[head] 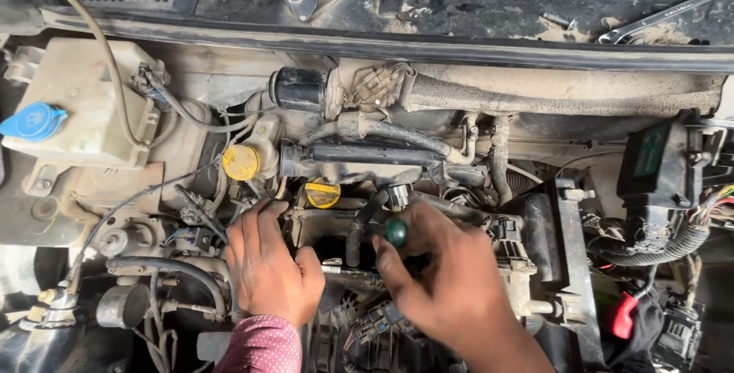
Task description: The person works in the open engine bay of a car, using a green-handled screwdriver to loosen and tighten a component near the intake area. They hold surrounding hoses and parts aside with the other hand while turning the screwdriver repeatedly and repositioning it on the fastener.
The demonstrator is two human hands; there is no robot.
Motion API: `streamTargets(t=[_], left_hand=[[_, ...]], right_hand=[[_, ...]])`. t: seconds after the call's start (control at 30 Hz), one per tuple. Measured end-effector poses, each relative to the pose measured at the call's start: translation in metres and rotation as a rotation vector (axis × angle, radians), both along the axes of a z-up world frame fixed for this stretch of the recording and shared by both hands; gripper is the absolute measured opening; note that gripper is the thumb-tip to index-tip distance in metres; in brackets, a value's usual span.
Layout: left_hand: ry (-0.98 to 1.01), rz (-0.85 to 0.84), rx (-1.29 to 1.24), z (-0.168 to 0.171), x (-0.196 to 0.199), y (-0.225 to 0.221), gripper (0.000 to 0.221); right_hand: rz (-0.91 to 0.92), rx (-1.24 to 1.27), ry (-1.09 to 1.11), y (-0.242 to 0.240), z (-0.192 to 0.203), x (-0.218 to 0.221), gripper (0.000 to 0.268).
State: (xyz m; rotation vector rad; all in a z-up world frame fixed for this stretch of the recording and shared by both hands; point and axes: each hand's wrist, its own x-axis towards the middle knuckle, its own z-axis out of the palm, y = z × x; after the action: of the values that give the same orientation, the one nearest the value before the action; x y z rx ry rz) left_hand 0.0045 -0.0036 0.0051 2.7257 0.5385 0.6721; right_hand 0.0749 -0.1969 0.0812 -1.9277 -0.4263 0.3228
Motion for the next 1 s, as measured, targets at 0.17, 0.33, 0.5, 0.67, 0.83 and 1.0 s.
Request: streamTargets(t=[0.17,0.33,0.5,0.67,0.83,1.0], left_hand=[[0.027,0.002,-0.004,-0.003,-0.003,0.001,0.054],[0.018,-0.011,-0.012,-0.005,-0.002,0.004,0.048],[0.015,-0.032,-0.011,-0.001,-0.004,0.003,0.044],[0.040,-0.017,-0.011,-0.004,-0.007,0.006,0.042],[0.003,-0.040,-0.012,-0.003,-0.001,0.004,0.038],[-0.006,-0.042,0.010,-0.004,-0.006,0.004,0.040]], right_hand=[[-0.113,-0.027,-0.137,-0.003,0.003,-0.013,0.013],[-0.140,-0.121,-0.073,-0.011,-0.010,-0.008,0.019],[-0.152,-0.424,0.062,-0.017,-0.001,-0.008,0.031],[-0.133,-0.189,-0.131,-0.028,-0.009,-0.021,0.029],[-0.089,-0.212,-0.294,-0.032,-0.011,-0.032,0.028],[-0.311,-0.376,-0.158,-0.027,0.004,-0.037,0.023]])
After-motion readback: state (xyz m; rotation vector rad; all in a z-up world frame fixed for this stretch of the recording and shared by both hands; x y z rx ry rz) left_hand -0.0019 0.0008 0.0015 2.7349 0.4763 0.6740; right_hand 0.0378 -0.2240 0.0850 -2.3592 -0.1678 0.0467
